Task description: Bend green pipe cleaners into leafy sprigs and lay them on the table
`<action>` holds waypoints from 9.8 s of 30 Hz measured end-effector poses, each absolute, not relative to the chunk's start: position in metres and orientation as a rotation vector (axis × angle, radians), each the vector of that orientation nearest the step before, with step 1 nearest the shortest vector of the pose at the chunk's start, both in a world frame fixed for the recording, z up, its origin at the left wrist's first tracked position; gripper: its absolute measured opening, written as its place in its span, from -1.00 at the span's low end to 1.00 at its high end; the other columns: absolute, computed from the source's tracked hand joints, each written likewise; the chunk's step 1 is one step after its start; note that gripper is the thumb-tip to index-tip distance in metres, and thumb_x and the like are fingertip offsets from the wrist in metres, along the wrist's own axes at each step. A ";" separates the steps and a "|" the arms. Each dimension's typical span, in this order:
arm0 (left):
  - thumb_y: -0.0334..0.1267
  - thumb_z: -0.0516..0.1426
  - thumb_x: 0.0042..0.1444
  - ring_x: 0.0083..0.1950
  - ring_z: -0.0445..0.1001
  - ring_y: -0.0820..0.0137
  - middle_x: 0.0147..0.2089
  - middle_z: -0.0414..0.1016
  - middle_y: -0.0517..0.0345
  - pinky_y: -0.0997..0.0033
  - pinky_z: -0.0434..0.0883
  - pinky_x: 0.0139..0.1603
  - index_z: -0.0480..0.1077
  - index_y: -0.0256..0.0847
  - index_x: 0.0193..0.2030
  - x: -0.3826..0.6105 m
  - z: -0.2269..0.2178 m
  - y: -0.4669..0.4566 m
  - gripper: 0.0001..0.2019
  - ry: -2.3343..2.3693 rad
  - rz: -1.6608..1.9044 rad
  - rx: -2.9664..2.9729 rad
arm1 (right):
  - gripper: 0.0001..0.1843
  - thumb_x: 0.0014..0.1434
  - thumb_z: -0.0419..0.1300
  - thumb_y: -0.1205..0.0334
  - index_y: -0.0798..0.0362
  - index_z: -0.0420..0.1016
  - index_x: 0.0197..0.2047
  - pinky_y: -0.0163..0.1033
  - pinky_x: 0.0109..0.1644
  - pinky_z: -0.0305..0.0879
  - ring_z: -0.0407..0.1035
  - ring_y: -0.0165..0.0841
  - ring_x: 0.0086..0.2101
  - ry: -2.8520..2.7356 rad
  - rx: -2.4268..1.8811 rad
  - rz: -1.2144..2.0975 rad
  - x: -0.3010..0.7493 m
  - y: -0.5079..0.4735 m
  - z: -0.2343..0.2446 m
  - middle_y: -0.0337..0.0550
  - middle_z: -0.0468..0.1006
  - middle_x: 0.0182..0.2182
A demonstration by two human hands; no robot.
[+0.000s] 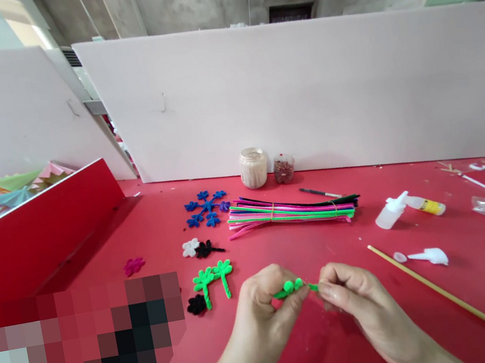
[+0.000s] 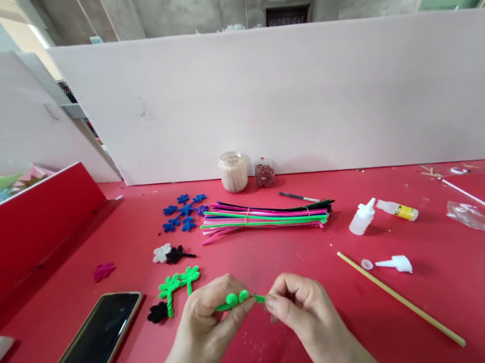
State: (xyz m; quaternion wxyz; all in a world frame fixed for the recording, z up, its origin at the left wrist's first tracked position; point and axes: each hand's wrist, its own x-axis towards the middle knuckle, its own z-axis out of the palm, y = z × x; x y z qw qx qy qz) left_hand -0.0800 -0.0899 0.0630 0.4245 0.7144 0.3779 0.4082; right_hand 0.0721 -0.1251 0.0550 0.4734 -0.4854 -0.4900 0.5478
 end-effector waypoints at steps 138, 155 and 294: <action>-0.22 0.19 -0.12 -0.47 0.21 0.53 -0.52 0.34 0.21 0.54 0.16 -0.42 0.40 -0.32 -0.48 -0.062 0.046 -0.098 -0.83 0.867 0.896 0.900 | -0.78 0.09 0.06 0.12 0.09 0.28 -0.48 -0.39 -0.54 0.07 0.06 -0.47 -0.58 -1.386 -1.363 0.981 0.072 -0.123 0.040 -0.32 0.17 -0.59; -0.32 0.13 -0.02 -0.43 0.20 0.52 -0.49 0.29 0.22 0.54 0.16 -0.40 0.40 -0.28 -0.49 -0.068 0.049 -0.097 -0.90 0.781 0.947 1.082 | -0.85 0.10 0.08 0.19 0.08 0.40 -0.38 -0.36 -0.36 0.15 0.16 -0.45 -0.46 -1.129 -1.121 1.357 0.068 -0.126 0.043 -0.27 0.32 -0.51; -0.22 0.12 -0.02 -0.55 0.06 0.55 -0.62 0.18 0.25 0.51 0.06 -0.52 0.36 -0.31 -0.57 -0.067 0.044 -0.095 -0.79 0.847 0.848 0.881 | -0.71 0.11 0.04 0.15 0.07 0.17 -0.58 -0.36 -0.54 0.00 0.00 -0.48 -0.58 -1.411 -1.332 1.079 0.073 -0.124 0.042 -0.35 0.09 -0.62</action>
